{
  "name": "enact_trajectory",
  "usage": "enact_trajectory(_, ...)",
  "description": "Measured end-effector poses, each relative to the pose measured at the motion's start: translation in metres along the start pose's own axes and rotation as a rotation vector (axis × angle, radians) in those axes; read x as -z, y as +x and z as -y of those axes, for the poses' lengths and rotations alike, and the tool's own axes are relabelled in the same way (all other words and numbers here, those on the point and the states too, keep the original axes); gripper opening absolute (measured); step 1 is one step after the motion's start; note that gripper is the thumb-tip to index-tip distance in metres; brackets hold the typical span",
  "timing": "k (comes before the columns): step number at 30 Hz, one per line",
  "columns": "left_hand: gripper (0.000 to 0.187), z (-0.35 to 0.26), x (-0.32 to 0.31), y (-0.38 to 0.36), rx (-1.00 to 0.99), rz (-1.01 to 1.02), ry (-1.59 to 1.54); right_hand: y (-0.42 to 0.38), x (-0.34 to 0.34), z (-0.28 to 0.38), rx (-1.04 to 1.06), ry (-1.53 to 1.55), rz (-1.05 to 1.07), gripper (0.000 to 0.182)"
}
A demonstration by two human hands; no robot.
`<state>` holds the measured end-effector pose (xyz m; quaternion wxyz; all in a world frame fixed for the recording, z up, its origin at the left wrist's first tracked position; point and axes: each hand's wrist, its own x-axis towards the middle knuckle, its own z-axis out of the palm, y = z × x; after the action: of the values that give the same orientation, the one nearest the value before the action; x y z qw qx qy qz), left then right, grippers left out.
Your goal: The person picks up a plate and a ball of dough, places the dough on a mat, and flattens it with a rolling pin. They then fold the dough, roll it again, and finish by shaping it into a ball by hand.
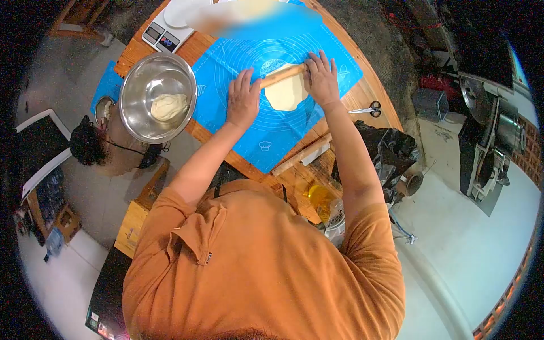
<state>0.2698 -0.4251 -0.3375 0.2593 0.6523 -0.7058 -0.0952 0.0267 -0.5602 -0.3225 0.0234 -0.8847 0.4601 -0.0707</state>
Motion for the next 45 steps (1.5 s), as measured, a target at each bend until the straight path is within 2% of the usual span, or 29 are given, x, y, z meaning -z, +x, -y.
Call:
enact_trajectory(4,0.035,-0.008,0.003,-0.004,-0.011,0.027,-0.062,-0.003,0.009,-0.004,0.009,0.037,0.045,0.028)
enact_trajectory(7,0.029,-0.021,0.014,-0.006,-0.063,-0.069,-0.070,-0.009,0.019,-0.003,0.028,0.029,0.036,0.025)
enact_trajectory(11,0.028,-0.034,0.022,-0.025,-0.065,-0.040,-0.109,-0.018,0.032,0.001,0.078,0.025,0.022,0.024)
enact_trajectory(14,0.032,-0.033,0.018,-0.051,0.051,0.047,-0.196,-0.026,0.037,0.005,0.183,0.024,0.045,0.025)
enact_trajectory(17,0.030,-0.031,0.018,-0.070,0.101,0.091,-0.154,-0.030,0.032,0.019,0.207,-0.036,0.130,0.033)
enact_trajectory(19,0.043,-0.028,0.014,-0.078,0.085,0.113,-0.013,-0.031,0.025,0.030,0.185,-0.028,0.141,0.048)
enact_trajectory(20,0.043,-0.030,0.015,-0.077,0.089,0.113,-0.012,-0.031,0.022,0.037,0.187,-0.026,0.143,0.048)
enact_trajectory(22,0.062,-0.034,0.017,-0.074,0.133,0.162,0.016,-0.031,0.014,0.051,0.104,-0.026,0.102,0.063)
enact_trajectory(25,0.072,-0.030,0.015,-0.067,0.182,0.281,0.130,-0.023,0.002,0.063,0.044,-0.069,0.119,0.069)
enact_trajectory(29,0.071,-0.020,0.020,-0.058,0.199,0.310,0.194,-0.006,-0.003,0.071,0.047,-0.057,0.103,0.069)
enact_trajectory(35,0.071,-0.007,0.020,-0.055,0.209,0.261,0.187,0.021,-0.010,0.081,0.066,-0.173,0.159,0.071)
enact_trajectory(45,0.066,0.012,0.018,-0.048,0.277,0.160,0.200,0.051,-0.027,0.099,0.053,-0.245,0.113,0.072)
